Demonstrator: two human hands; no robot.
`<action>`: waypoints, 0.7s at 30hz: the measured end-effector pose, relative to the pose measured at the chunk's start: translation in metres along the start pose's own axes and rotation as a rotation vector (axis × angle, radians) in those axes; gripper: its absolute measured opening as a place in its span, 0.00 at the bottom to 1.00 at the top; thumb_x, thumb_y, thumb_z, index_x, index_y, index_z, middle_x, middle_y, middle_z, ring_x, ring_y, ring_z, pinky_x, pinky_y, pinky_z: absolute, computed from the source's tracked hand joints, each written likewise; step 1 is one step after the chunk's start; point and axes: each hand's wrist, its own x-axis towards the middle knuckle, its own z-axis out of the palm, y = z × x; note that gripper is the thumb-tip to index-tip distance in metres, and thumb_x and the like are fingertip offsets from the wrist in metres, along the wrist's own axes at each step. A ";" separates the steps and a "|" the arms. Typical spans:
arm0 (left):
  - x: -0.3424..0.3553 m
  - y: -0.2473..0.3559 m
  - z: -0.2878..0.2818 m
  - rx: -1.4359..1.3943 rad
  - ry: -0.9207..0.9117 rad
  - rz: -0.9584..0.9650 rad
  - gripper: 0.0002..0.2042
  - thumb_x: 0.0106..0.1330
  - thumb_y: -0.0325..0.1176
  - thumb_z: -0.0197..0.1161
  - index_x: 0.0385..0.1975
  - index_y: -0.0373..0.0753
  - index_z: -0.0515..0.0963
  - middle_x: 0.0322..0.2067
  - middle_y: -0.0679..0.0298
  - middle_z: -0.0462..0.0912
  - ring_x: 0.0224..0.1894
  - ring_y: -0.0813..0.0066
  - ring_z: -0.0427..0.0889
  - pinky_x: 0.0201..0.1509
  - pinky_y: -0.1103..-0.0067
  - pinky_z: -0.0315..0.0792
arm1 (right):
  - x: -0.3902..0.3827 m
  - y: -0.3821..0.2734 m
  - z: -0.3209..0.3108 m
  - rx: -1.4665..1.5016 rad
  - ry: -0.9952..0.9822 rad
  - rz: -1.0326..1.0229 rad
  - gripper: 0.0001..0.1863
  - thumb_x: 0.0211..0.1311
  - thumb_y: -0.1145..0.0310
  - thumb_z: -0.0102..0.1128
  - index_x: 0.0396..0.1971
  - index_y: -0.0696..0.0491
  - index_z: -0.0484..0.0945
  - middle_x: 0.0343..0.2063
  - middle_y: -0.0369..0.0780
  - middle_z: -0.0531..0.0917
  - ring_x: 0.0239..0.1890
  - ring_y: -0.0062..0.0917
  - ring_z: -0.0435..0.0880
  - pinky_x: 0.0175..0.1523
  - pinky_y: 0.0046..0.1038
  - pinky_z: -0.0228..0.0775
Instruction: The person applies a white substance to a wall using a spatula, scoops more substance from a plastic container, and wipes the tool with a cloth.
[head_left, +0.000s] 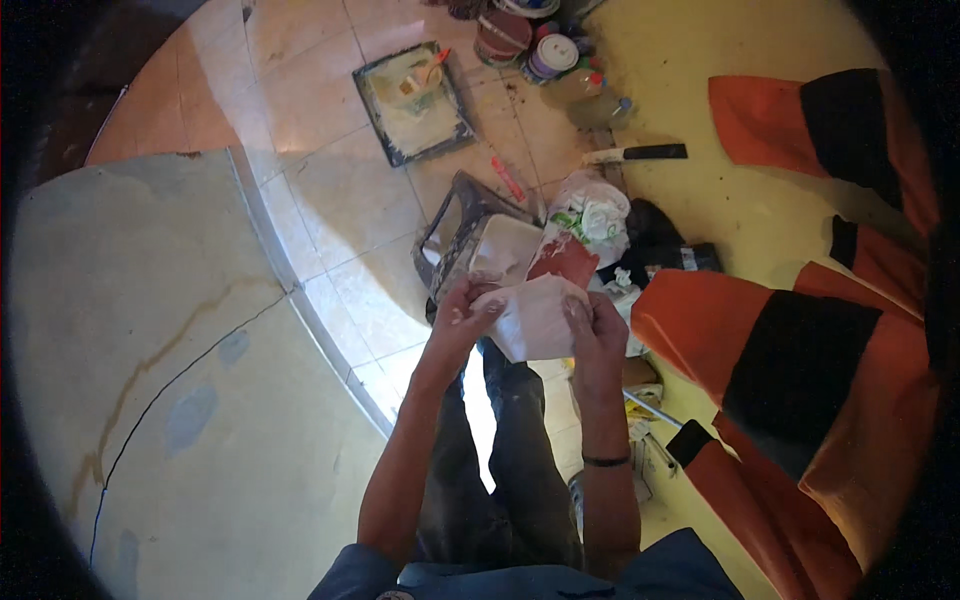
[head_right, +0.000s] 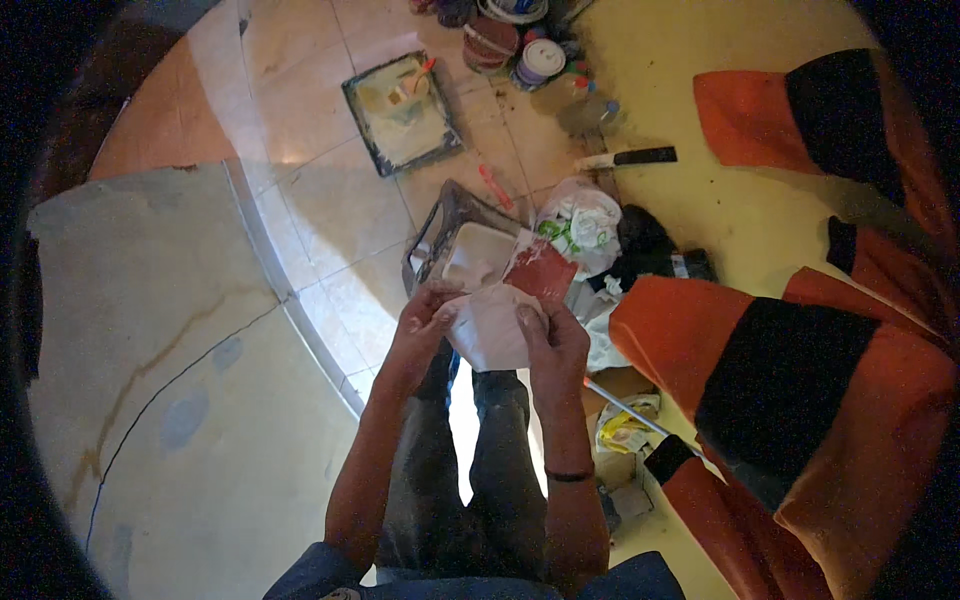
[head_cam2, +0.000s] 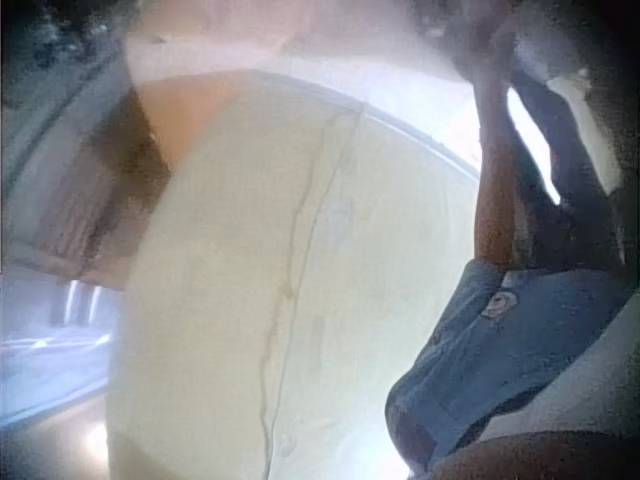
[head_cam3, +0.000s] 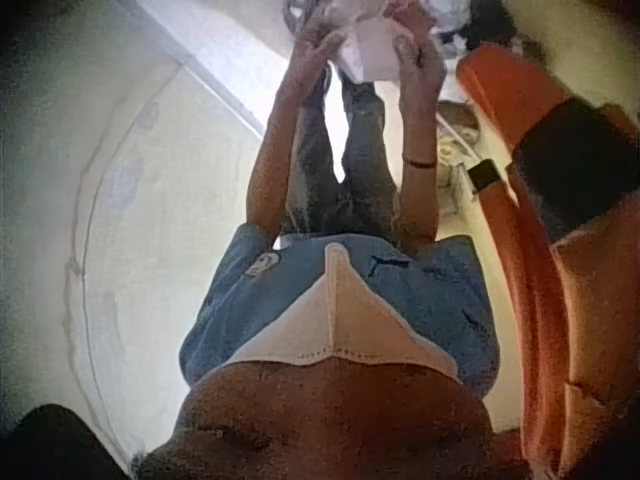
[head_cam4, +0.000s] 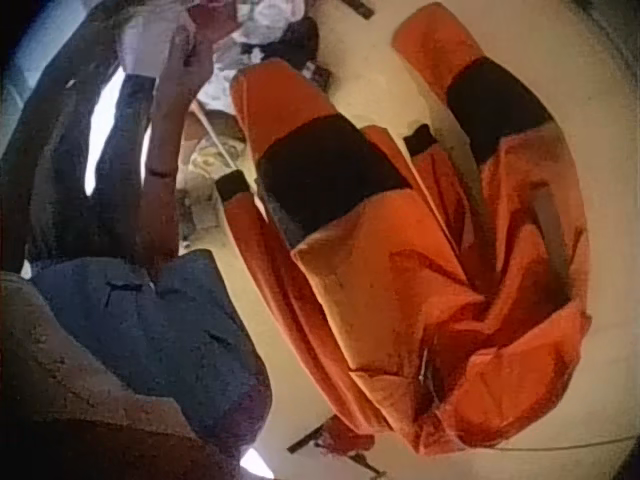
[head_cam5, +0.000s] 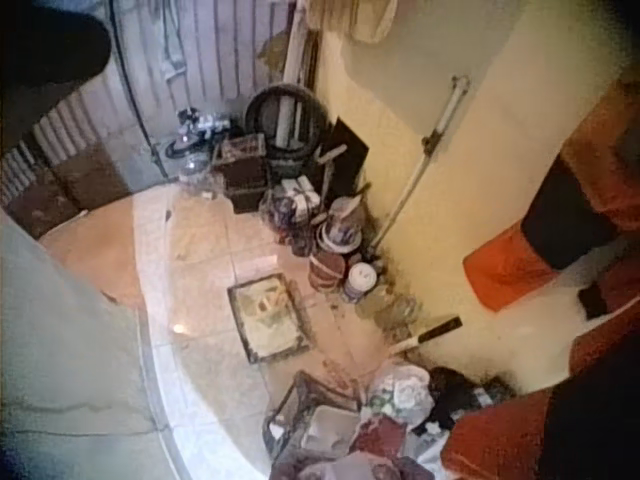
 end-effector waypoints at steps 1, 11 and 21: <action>0.005 0.005 0.004 -0.039 0.016 0.054 0.18 0.76 0.35 0.65 0.60 0.35 0.72 0.55 0.57 0.82 0.57 0.72 0.80 0.62 0.73 0.74 | -0.002 -0.016 -0.002 0.079 0.041 -0.012 0.07 0.73 0.73 0.64 0.43 0.61 0.83 0.36 0.34 0.85 0.38 0.15 0.79 0.46 0.21 0.72; 0.004 0.014 0.017 0.002 0.350 0.105 0.15 0.70 0.31 0.63 0.54 0.37 0.75 0.51 0.55 0.84 0.55 0.63 0.85 0.61 0.68 0.77 | 0.158 -0.078 -0.064 -0.334 0.211 -0.563 0.10 0.73 0.69 0.65 0.39 0.62 0.83 0.31 0.38 0.85 0.35 0.18 0.80 0.43 0.27 0.74; -0.011 -0.049 0.006 -0.019 0.803 0.189 0.10 0.62 0.17 0.56 0.39 0.40 0.72 0.35 0.62 0.79 0.41 0.72 0.81 0.54 0.71 0.78 | 0.406 0.115 -0.081 -0.359 0.269 -0.305 0.16 0.68 0.61 0.70 0.34 0.63 0.84 0.25 0.40 0.83 0.28 0.23 0.78 0.37 0.33 0.72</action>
